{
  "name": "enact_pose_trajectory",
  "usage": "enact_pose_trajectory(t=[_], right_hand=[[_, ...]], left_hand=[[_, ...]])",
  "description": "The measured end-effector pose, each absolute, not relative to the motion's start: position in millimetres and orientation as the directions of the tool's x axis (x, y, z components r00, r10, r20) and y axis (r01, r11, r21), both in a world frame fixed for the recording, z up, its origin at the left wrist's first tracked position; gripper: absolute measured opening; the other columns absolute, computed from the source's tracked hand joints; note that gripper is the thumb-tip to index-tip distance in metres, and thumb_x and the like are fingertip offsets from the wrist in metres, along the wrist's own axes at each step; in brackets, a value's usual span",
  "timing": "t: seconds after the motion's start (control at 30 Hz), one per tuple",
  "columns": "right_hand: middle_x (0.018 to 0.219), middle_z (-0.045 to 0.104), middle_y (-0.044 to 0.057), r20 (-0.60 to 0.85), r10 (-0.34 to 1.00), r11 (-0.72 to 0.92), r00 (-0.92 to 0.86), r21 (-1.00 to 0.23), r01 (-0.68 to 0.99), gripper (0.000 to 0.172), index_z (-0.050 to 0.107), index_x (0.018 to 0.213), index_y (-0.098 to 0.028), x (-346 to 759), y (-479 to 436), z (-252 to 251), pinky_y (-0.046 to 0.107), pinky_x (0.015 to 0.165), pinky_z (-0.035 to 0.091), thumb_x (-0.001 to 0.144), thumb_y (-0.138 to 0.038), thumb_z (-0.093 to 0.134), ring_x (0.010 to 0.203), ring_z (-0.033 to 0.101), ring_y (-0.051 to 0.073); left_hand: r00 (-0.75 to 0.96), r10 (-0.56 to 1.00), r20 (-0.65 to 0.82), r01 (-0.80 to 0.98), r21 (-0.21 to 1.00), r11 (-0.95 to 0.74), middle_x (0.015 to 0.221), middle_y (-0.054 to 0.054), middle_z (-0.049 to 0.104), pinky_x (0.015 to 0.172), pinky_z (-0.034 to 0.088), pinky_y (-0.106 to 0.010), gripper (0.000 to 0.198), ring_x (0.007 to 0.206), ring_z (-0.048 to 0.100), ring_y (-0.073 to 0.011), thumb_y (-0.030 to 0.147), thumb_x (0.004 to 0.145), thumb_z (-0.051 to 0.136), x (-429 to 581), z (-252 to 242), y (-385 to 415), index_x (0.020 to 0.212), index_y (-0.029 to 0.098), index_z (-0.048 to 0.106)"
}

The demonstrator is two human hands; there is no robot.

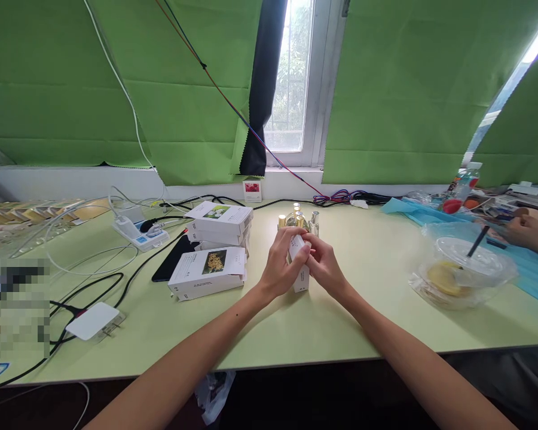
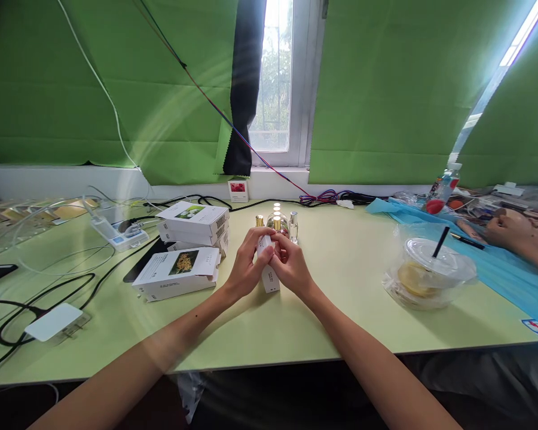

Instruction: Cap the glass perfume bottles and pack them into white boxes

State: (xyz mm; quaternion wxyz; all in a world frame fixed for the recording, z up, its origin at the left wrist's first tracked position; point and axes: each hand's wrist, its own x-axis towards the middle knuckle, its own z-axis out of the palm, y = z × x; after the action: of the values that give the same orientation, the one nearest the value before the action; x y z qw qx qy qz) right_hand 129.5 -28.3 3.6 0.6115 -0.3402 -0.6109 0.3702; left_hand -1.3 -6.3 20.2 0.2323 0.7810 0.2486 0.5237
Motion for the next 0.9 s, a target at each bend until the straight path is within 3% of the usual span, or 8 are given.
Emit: enact_pose_trajectory(t=[0.9], right_hand=[[0.077,0.052,-0.002,0.472,0.881,0.472,-0.026,-0.882,-0.014,0.039,0.062,0.103,-0.019,130.1,-29.4,4.9,0.024,0.052,0.039,0.087,-0.054,0.065,0.062,0.048,0.011]], left_hand=[[0.326,0.631,0.704,0.156,0.619,-0.77,0.114,-0.008,0.06,0.093,0.052,-0.039,0.024,0.107,0.061,-0.022,0.037,0.097,0.05,-0.5,21.1,-7.3,0.115,0.024,0.058]])
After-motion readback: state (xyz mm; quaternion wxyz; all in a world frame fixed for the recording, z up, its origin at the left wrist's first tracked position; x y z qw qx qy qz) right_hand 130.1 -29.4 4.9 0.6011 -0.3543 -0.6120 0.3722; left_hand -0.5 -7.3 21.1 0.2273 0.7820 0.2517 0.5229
